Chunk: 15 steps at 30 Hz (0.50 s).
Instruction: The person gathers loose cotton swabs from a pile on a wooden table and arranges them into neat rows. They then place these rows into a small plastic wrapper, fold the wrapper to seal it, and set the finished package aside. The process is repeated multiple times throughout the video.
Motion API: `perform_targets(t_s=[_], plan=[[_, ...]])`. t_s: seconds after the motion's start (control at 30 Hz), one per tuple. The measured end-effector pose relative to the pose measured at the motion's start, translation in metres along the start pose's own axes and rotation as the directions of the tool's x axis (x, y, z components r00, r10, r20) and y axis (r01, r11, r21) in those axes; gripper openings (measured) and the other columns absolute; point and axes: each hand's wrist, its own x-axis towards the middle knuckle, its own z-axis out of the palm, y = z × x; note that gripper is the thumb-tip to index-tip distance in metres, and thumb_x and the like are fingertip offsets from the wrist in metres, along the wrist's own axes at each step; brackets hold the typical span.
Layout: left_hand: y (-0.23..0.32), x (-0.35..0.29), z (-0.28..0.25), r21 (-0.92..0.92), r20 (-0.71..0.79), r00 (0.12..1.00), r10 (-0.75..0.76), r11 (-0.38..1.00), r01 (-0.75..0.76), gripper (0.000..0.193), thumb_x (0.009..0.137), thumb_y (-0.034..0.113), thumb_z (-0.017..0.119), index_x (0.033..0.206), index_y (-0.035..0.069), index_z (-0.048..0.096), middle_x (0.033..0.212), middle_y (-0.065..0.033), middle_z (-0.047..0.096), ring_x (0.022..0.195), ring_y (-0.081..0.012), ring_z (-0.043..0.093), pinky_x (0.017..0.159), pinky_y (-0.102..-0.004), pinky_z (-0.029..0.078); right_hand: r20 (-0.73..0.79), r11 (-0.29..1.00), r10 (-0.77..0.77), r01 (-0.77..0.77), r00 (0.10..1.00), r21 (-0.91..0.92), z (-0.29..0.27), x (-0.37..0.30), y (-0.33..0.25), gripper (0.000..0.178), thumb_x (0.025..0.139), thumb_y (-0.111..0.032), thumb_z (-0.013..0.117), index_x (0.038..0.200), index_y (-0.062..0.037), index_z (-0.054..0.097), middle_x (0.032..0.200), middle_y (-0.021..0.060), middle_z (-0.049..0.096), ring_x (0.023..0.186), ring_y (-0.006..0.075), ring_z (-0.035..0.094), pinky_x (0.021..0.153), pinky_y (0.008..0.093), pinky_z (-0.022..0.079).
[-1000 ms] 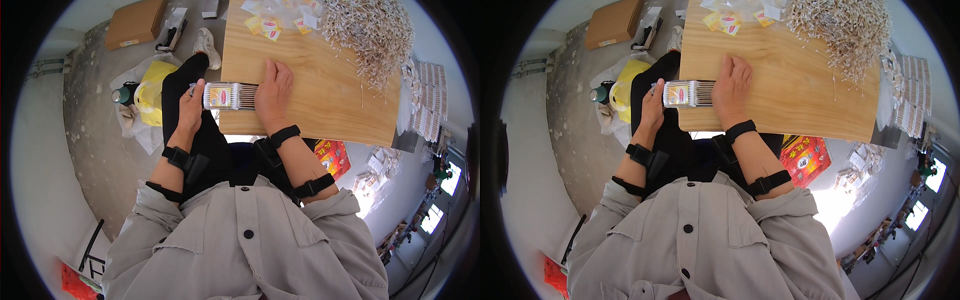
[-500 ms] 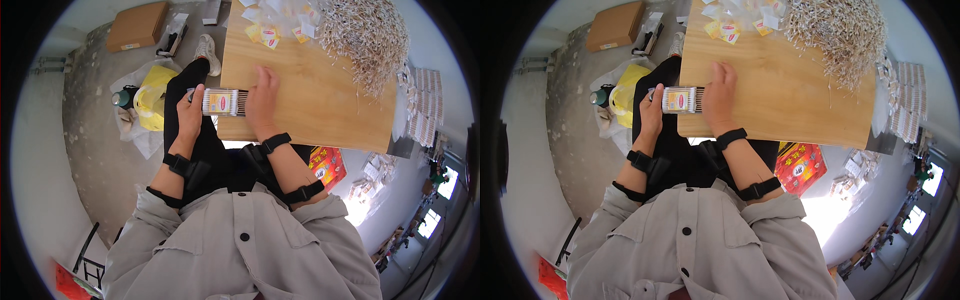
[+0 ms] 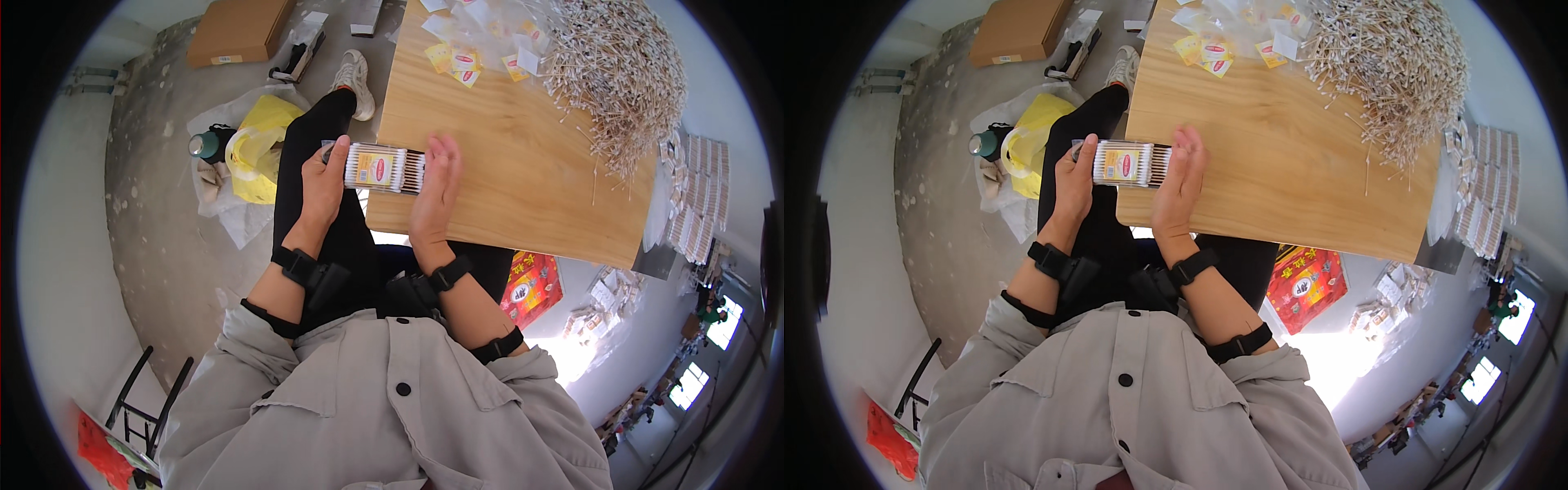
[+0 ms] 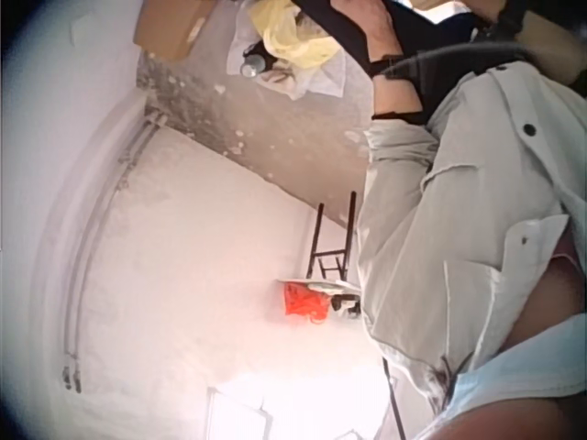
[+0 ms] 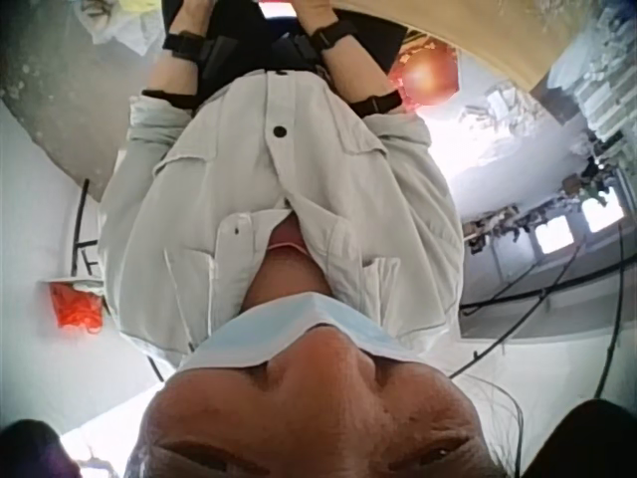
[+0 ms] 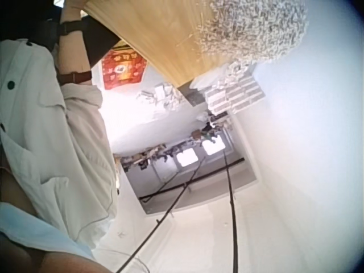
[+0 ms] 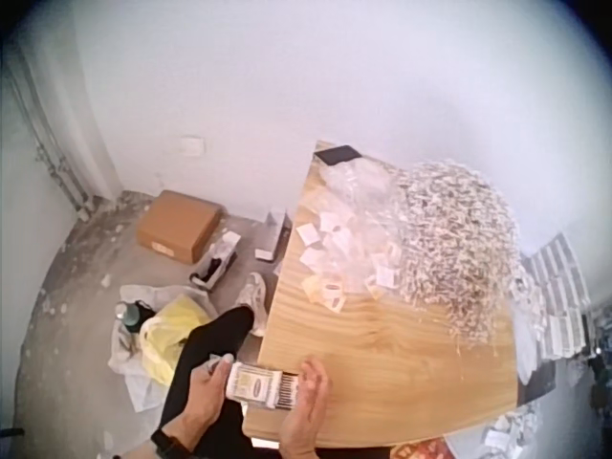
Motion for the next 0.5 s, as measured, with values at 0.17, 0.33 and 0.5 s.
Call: perform_targets(t_s=[0.17,0.33,0.5], plan=[[0.002,-0.001,0.007,0.028,-0.061,0.998,0.009,1.000,-0.007,0.031,0.099,0.030,0.060,0.091,0.000,0.066,0.079,0.0018,0.064,0.069,-0.0031,0.055,0.064,-0.0210,0.046,0.019,0.997,0.040,-0.041,0.999,0.068,0.012,-0.003,-0.005,0.047,0.107,-0.029,0.033,0.140,0.0053,0.034,0.136,0.0215,0.045,0.134,0.0244,0.039,0.118,0.0366,0.025],[0.001,-0.001,0.005,0.095,-0.076,0.997,0.020,0.995,-0.013,0.034,0.099,0.030,0.061,0.091,-0.003,0.067,0.077,0.0008,0.063,0.070,-0.0031,0.053,0.063,-0.0212,0.045,0.010,0.997,0.023,-0.024,1.000,0.070,0.022,-0.005,-0.002,0.045,0.107,-0.028,0.034,0.139,0.0035,0.037,0.137,0.0172,0.043,0.129,0.0268,0.045,0.112,0.0364,0.032],[0.004,-0.003,0.006,0.179,-0.110,0.993,0.032,0.984,-0.012,0.033,0.099,0.027,0.060,0.087,-0.003,0.065,0.073,0.0025,0.058,0.068,-0.0034,0.047,0.060,-0.0230,0.042,-0.015,1.000,0.006,-0.006,1.000,0.004,0.031,-0.008,-0.003,0.044,0.106,-0.026,0.034,0.138,0.0037,0.038,0.136,0.0175,0.042,0.128,0.0272,0.045,0.111,0.0371,0.032]])
